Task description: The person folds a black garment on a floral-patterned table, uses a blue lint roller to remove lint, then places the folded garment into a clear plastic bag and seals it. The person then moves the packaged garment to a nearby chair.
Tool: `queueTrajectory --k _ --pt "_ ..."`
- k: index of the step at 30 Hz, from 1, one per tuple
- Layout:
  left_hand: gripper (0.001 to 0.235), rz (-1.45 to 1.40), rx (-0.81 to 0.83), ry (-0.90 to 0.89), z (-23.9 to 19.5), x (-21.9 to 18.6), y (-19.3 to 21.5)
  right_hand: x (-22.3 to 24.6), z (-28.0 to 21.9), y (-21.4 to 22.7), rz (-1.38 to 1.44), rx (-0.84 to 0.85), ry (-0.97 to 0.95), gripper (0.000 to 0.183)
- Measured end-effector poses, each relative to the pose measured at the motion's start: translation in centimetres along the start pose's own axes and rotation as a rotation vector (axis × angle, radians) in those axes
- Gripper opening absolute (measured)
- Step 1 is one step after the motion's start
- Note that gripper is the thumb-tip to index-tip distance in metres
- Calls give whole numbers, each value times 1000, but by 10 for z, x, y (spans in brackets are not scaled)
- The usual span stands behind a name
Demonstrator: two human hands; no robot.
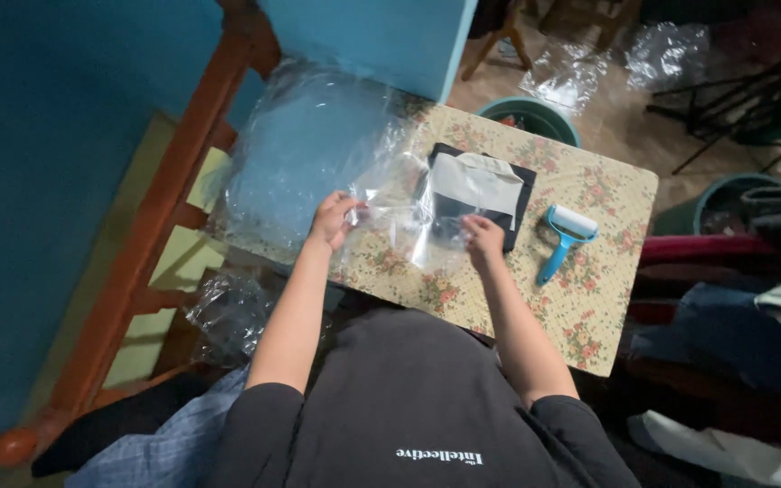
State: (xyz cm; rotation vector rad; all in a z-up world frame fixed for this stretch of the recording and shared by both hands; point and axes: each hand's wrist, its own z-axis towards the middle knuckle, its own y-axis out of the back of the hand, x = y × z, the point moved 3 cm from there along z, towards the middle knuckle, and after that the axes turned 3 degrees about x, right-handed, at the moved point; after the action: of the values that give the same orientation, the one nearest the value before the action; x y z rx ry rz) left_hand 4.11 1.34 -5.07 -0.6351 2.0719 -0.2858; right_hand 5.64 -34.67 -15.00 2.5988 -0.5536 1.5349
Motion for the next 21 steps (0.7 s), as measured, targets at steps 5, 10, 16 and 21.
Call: queueTrajectory --k 5,10,16,21 --pt "23 406 -178 -211 75 19 24 30 -5 42 -174 -80 173 20" --pt "4 807 -479 -495 59 -10 24 39 -19 44 -15 -31 154 18" --pt "7 836 -921 -576 61 -29 84 48 -8 70 88 -40 91 16" --pt "13 860 -1180 -297 22 -38 100 99 -33 79 103 -117 -45 15"
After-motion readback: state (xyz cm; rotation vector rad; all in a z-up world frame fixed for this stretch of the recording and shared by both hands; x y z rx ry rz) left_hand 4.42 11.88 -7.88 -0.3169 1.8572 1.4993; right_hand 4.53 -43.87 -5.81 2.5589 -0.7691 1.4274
